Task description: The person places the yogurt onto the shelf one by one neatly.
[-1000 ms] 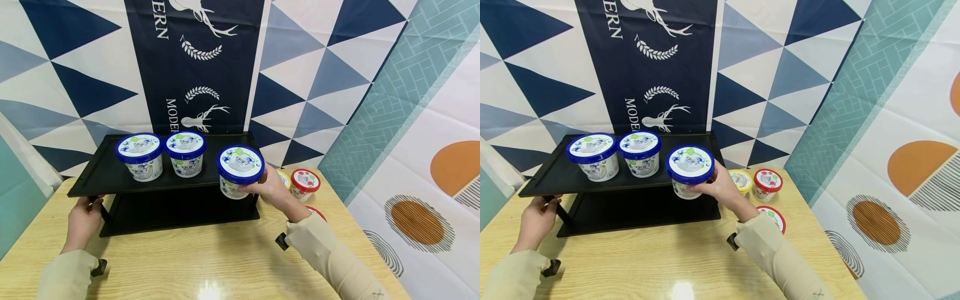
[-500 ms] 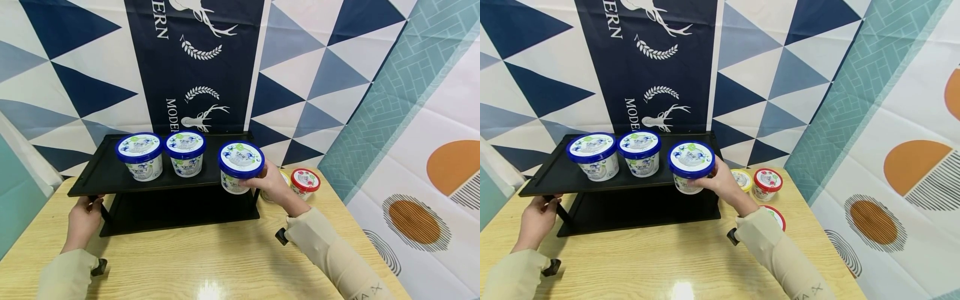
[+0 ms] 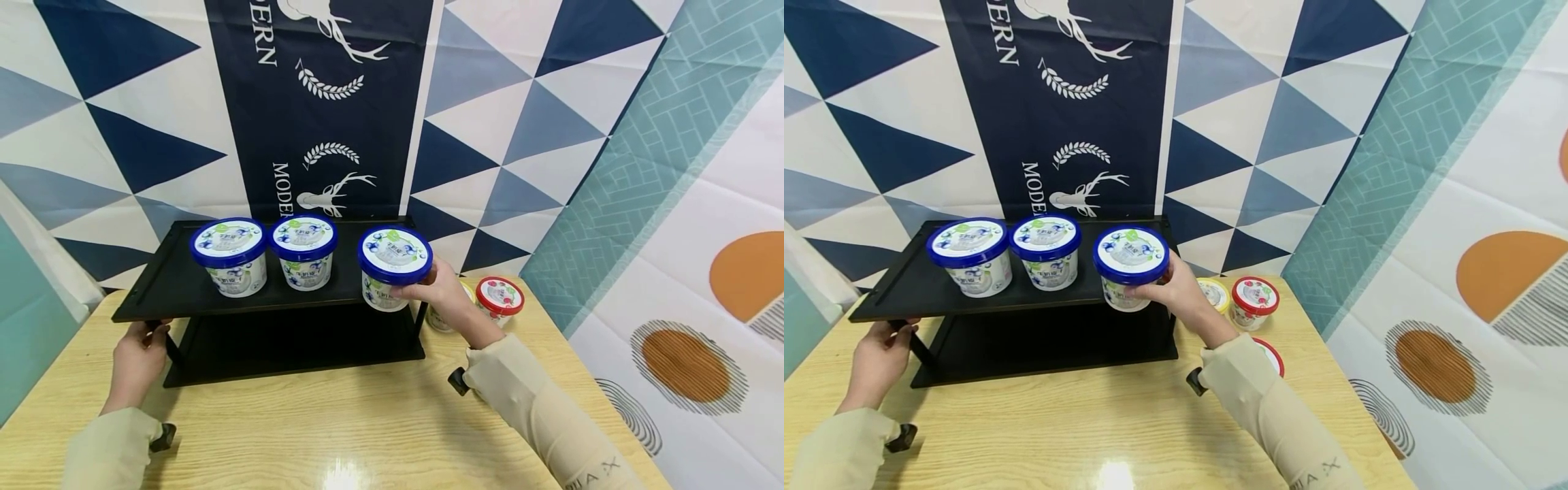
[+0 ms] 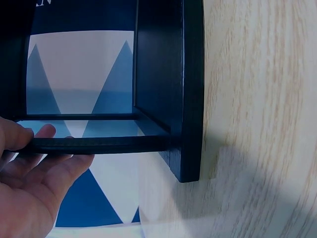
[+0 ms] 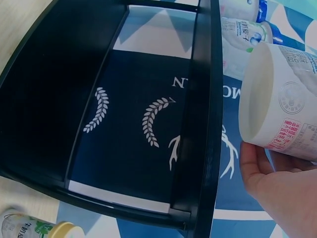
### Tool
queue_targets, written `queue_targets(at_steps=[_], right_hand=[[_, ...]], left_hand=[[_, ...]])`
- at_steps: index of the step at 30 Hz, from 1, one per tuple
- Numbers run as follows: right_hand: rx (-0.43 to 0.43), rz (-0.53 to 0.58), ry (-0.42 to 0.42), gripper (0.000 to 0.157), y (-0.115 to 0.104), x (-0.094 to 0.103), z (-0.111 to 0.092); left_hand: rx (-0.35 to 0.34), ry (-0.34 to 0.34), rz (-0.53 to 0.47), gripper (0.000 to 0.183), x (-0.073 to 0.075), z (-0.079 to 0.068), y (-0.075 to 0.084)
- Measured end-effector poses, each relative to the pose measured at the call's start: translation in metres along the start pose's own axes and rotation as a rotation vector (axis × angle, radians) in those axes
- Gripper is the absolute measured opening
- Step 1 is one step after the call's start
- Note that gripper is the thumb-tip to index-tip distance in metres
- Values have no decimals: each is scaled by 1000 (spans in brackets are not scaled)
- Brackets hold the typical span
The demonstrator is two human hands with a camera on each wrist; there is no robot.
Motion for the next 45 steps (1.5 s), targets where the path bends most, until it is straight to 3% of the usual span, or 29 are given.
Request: queue_targets(at_steps=[18,45], right_hand=[[-71,-44,44,70,8,7,11],[-47,-13,43,71,6,7,22]], left_hand=[[-3,7,5,32,1,-1,-1],[-11,0,-9,33,-1,0,-1]])
Point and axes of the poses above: each hand's wrist, its own z-axis towards the middle knuckle, its own x-axis out of the back of the hand, y = z × x, the point moved 10 cm from there along z, towards the middle knuckle, and after that the axes turned 8 degrees about -z, right-handed, at the moved point
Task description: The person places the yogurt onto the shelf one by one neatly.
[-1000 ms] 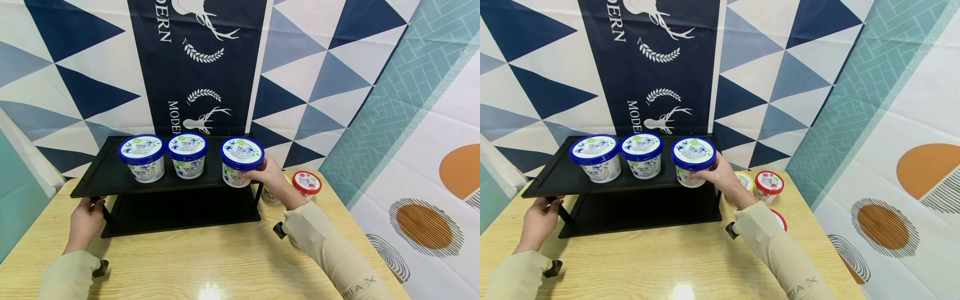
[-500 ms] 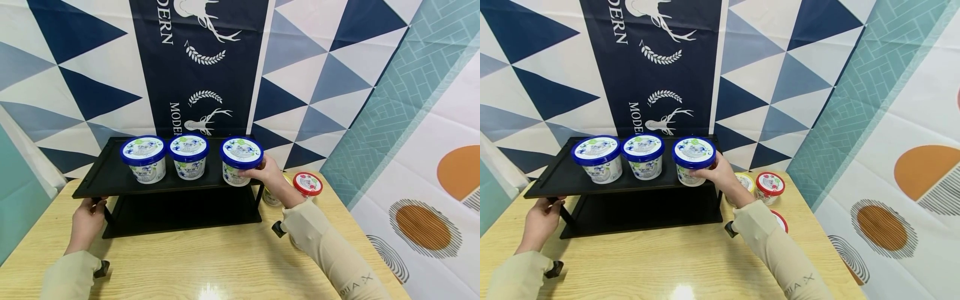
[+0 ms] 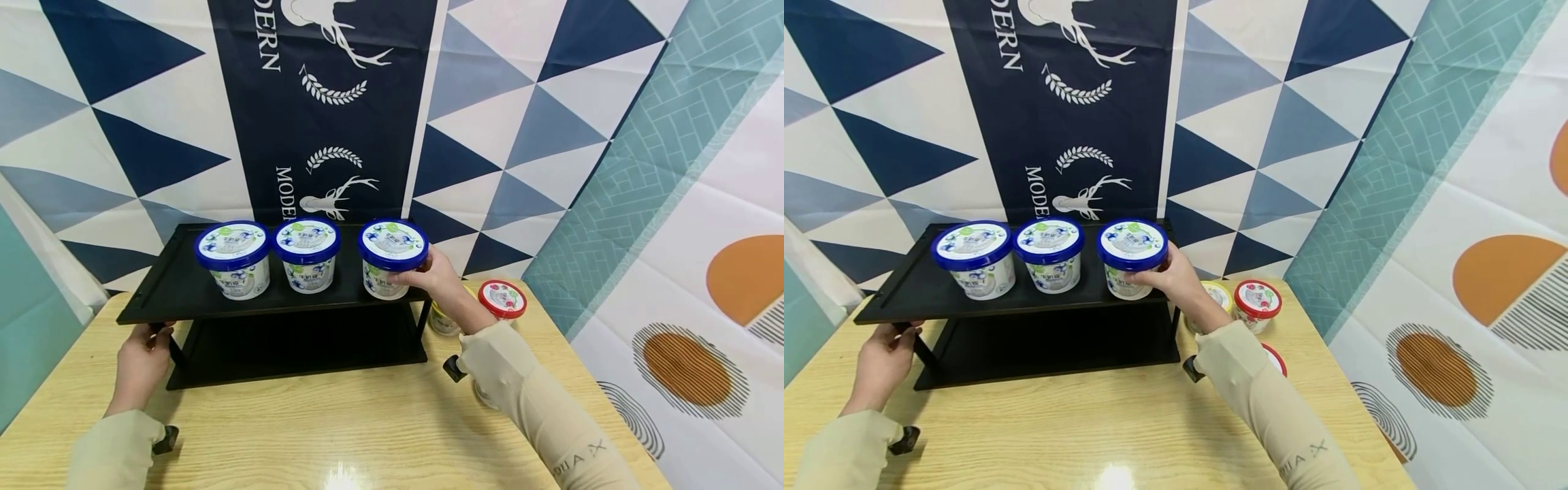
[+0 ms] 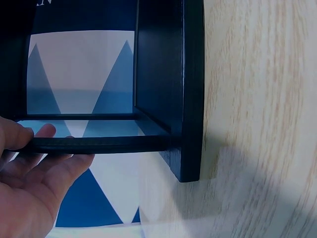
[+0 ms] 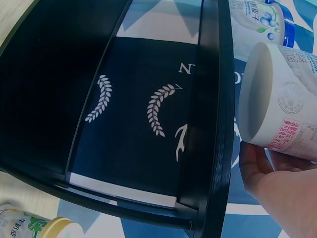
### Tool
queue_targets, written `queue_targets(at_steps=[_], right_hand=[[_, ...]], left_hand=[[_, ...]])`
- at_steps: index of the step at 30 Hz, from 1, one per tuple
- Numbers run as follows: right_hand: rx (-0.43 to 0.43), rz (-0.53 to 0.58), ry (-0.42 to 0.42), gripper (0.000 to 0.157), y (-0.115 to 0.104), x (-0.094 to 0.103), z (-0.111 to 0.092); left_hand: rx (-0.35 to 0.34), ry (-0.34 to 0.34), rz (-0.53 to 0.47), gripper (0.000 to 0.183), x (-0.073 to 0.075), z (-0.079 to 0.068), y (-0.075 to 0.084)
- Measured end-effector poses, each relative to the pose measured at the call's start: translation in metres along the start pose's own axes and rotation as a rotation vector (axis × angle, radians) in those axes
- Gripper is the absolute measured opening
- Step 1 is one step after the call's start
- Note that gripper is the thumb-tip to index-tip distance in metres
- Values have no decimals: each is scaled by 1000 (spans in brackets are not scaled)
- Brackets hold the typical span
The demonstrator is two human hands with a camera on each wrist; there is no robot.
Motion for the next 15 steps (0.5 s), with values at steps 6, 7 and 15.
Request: queue_targets(at_steps=[6,7,15], right_hand=[[-10,-7,3,72,0,0,3],[-10,-9,4,72,0,0,3],[9,-13,8,72,-2,0,6]], left_hand=[[2,-4,-9,34,0,0,1],[3,-4,-8,34,0,0,1],[17,-4,-16,34,0,-1,1]])
Point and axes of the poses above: each hand's wrist, its own z-axis towards the middle knuckle, its own x-axis out of the back of the hand, y = z × x, the point moved 10 cm from there along z, towards the middle knuckle, and after that the axes turned 8 degrees about -z, right-handed, at the moved point
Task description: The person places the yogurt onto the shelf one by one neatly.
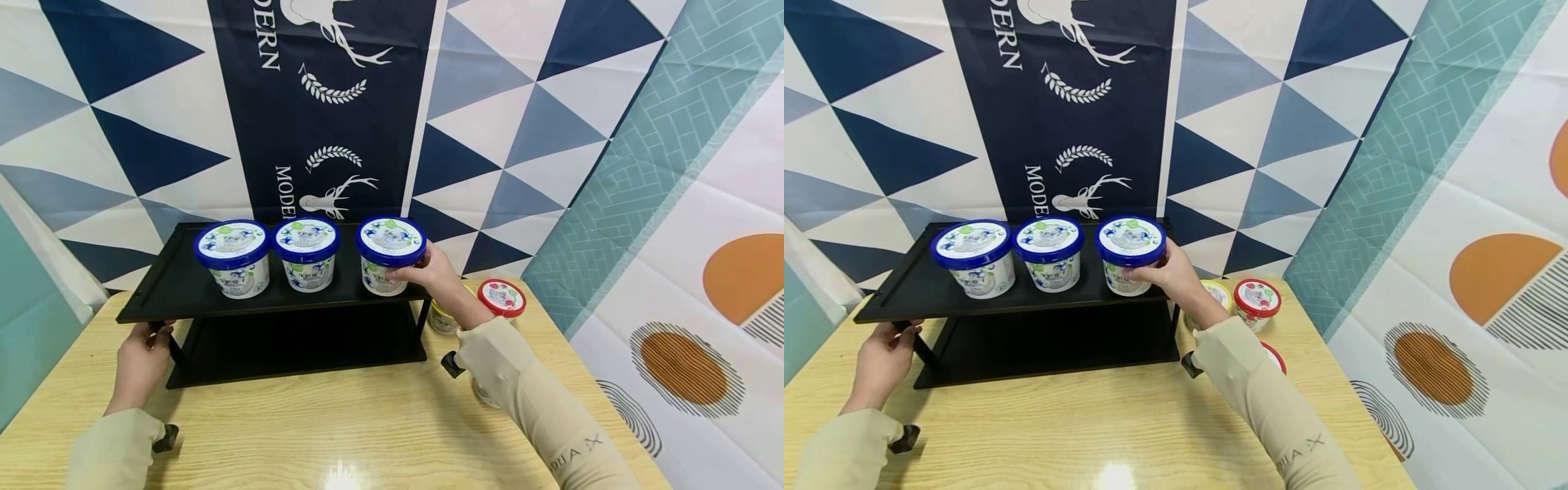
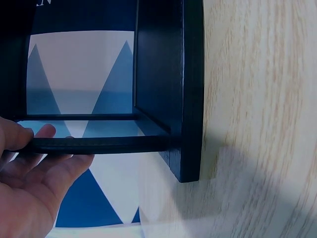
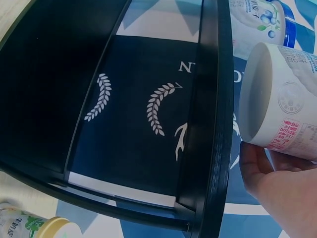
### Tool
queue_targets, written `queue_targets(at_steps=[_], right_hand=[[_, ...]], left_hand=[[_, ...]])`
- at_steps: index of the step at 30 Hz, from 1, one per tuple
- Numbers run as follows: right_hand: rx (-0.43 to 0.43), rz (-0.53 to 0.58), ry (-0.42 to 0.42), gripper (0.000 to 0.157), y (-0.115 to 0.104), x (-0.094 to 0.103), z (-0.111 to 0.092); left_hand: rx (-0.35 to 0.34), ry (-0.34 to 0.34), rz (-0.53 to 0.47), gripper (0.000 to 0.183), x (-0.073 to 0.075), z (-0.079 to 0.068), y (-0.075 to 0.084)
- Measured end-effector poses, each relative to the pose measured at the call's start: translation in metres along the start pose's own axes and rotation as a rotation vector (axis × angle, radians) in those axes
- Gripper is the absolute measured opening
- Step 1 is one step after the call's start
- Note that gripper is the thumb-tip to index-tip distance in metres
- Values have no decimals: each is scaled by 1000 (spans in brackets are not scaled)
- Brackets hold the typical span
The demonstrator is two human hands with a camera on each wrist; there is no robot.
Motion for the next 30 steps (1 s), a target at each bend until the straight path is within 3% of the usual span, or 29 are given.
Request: queue_targets(at_steps=[30], right_hand=[[9,4,-11,72,2,-2,9]], left_hand=[[13,-12,0,34,-1,1,-4]])
Point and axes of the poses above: each hand's wrist, its own z-axis towards the middle knuckle, its own x-axis out of the back of the hand, y = z × x, the point moved 10 cm from there along z, towards the middle knuckle, and after that the axes turned 8 degrees about -z, right-handed, at the moved point
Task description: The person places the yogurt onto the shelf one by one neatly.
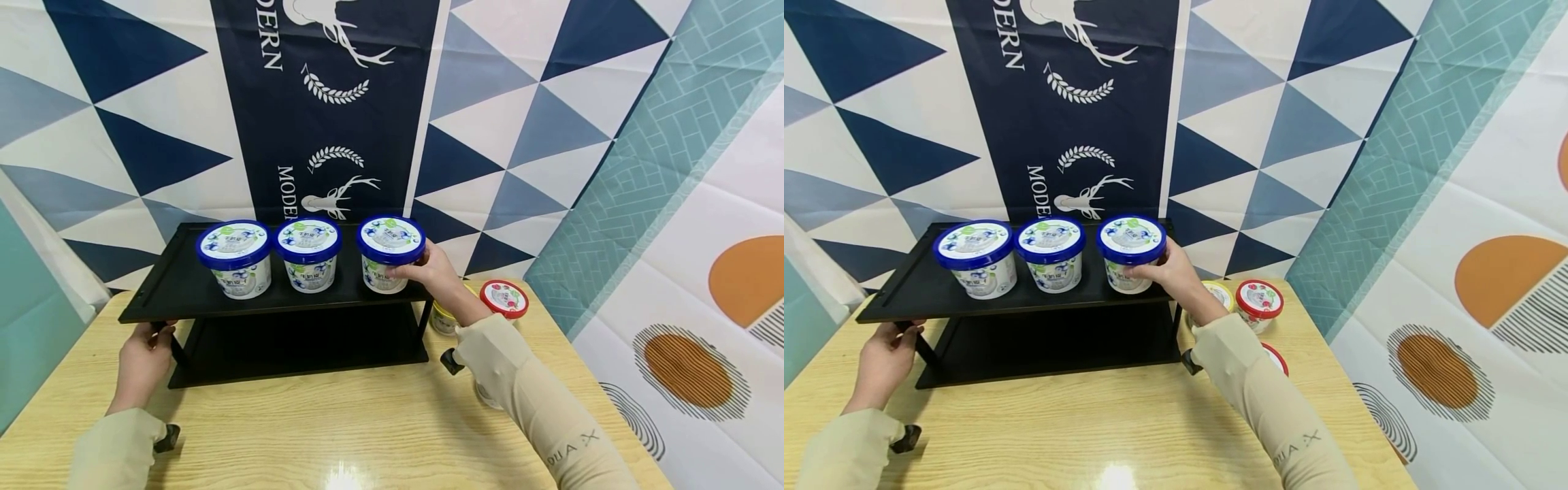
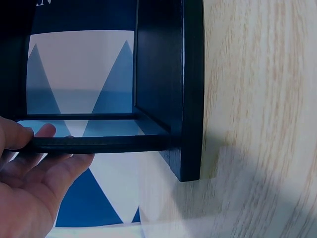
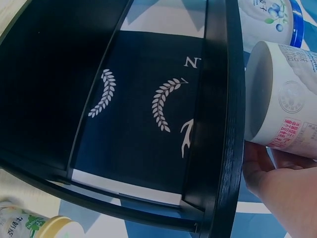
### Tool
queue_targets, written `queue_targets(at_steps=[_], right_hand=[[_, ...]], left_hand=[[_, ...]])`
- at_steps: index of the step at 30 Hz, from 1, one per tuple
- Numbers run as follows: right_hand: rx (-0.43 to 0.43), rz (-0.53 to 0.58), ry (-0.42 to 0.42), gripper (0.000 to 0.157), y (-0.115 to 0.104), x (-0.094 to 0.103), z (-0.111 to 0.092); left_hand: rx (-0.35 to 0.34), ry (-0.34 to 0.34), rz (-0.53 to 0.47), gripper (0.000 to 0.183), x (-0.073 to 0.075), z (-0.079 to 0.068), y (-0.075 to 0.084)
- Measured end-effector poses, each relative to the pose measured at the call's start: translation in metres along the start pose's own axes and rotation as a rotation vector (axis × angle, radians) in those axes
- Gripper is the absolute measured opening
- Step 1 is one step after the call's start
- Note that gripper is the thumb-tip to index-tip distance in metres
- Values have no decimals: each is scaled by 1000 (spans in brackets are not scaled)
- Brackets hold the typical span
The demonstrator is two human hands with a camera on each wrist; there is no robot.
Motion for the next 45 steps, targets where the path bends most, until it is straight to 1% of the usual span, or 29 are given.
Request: queue_targets(at_steps=[8,14,21,30,45], right_hand=[[-6,-6,4,71,1,1,2],[-9,-5,0,72,2,0,4],[-9,2,-1,72,2,-1,5],[-21,12,2,73,4,-1,7],[18,22,-18,71,5,-5,14]], left_hand=[[-27,13,2,34,1,1,3],[-33,16,3,33,2,1,3],[-24,24,5,33,2,0,5],[-46,27,15,32,3,0,5],[-33,11,3,35,1,0,4]])
Point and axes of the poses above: each hand's wrist, its own z-axis towards the middle knuckle, its own x-axis out of the back of the hand, y = z × x, the point moved 10 cm from there along z, towards the middle knuckle, and after that the axes turned 8 degrees about -z, right-handed, at the moved point
